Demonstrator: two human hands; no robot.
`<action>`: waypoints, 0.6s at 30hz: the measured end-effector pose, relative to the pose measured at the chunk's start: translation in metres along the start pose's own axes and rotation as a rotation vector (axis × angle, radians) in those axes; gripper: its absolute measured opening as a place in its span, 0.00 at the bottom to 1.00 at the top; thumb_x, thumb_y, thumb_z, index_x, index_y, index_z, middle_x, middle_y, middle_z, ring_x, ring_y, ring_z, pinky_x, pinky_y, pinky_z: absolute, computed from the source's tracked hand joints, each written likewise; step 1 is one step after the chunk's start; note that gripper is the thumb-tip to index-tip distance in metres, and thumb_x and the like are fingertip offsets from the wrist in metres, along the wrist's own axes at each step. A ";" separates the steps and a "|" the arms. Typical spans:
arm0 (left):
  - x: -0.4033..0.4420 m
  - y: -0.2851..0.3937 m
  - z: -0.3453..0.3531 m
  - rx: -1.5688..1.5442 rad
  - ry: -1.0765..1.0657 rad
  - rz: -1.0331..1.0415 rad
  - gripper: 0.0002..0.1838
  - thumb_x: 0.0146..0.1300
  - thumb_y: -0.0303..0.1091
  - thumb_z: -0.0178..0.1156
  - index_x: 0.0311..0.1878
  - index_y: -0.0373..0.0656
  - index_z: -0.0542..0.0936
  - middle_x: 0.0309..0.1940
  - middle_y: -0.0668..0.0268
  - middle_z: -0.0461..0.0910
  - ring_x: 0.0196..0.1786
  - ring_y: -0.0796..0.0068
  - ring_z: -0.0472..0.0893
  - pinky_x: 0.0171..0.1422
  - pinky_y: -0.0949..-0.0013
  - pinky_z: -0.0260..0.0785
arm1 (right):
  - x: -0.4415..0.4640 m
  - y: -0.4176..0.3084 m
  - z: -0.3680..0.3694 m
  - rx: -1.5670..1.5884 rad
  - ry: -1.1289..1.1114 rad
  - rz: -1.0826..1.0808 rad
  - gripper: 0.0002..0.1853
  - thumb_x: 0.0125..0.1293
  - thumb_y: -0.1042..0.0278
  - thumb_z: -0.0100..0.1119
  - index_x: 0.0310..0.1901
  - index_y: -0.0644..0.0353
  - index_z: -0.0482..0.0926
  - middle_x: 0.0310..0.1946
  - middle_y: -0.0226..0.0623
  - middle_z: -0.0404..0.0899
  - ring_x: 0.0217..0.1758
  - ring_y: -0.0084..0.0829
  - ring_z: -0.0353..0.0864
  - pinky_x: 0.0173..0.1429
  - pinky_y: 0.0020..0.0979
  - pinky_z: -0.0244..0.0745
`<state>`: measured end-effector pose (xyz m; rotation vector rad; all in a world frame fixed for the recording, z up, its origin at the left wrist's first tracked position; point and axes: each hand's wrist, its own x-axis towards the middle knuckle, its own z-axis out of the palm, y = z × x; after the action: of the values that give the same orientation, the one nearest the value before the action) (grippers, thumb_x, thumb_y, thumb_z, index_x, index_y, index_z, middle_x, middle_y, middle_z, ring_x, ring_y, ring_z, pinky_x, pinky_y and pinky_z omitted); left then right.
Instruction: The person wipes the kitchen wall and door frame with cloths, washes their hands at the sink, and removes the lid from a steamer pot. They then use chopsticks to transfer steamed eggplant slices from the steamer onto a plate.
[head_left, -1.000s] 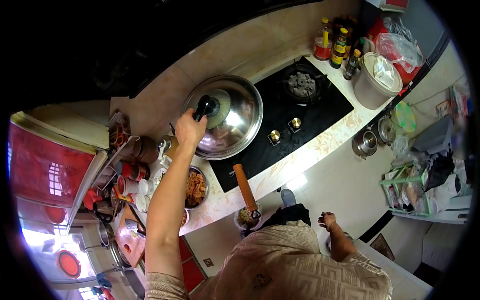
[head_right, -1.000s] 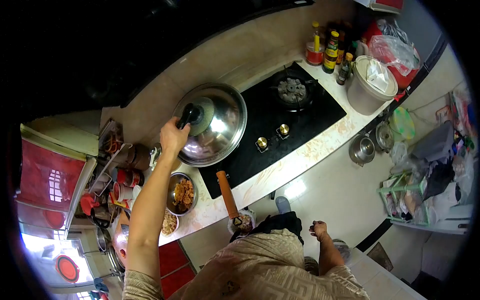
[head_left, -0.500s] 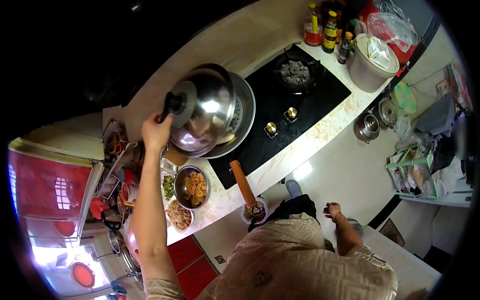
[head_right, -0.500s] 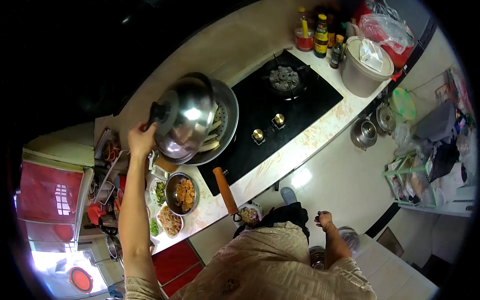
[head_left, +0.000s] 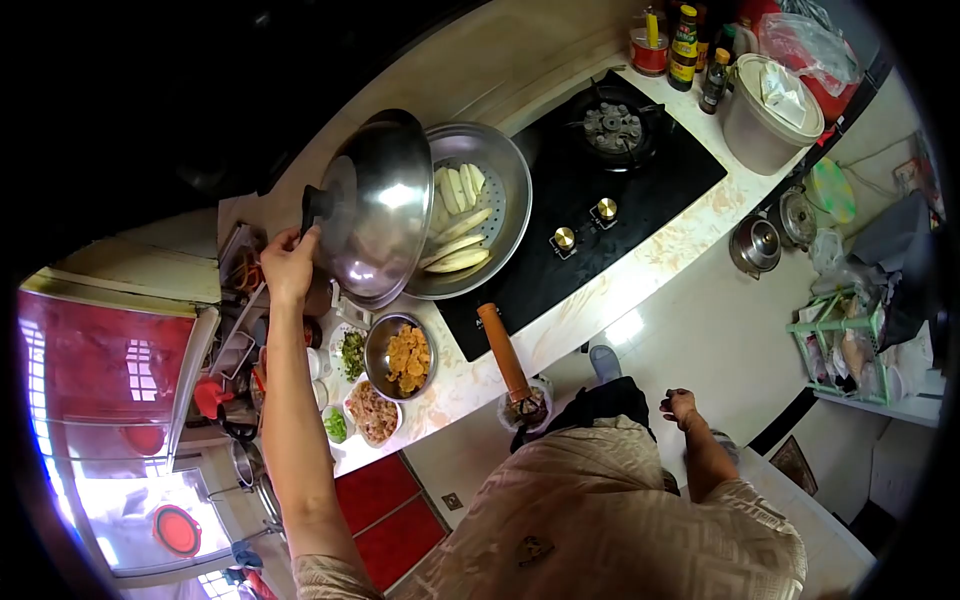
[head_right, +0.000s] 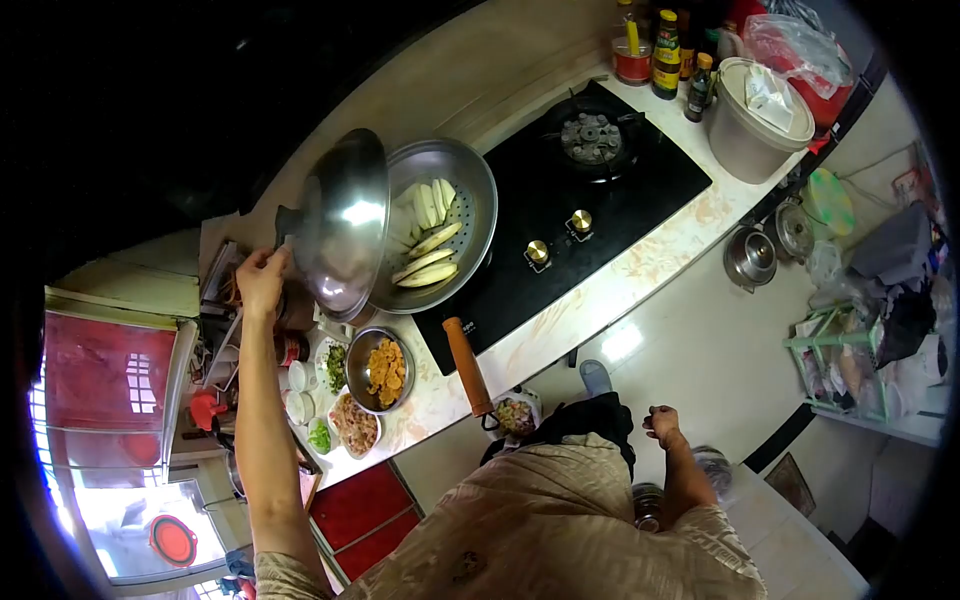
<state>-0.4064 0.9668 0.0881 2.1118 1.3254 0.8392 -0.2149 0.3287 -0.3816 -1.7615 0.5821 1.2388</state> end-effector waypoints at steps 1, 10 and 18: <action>-0.001 0.001 0.002 0.018 0.001 -0.003 0.22 0.58 0.38 0.72 0.44 0.26 0.82 0.30 0.69 0.80 0.31 0.83 0.74 0.36 0.77 0.66 | 0.001 -0.002 0.000 -0.004 -0.004 -0.002 0.09 0.69 0.63 0.54 0.46 0.55 0.75 0.31 0.36 0.81 0.31 0.32 0.81 0.35 0.39 0.75; 0.002 0.009 0.017 -0.035 -0.065 -0.083 0.20 0.59 0.38 0.71 0.43 0.27 0.82 0.29 0.68 0.81 0.32 0.82 0.76 0.37 0.77 0.67 | 0.014 0.010 -0.010 0.002 -0.031 0.042 0.18 0.69 0.59 0.57 0.58 0.53 0.69 0.35 0.38 0.83 0.33 0.34 0.84 0.36 0.41 0.78; 0.000 0.016 0.031 -0.104 -0.073 -0.081 0.18 0.59 0.37 0.72 0.41 0.29 0.82 0.29 0.69 0.80 0.30 0.83 0.75 0.37 0.77 0.66 | 0.007 0.015 -0.006 0.020 -0.008 0.025 0.11 0.69 0.61 0.55 0.48 0.56 0.76 0.33 0.38 0.83 0.32 0.34 0.83 0.34 0.39 0.77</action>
<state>-0.3743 0.9581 0.0779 1.9761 1.2925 0.7732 -0.2208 0.3164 -0.3931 -1.7366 0.6113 1.2528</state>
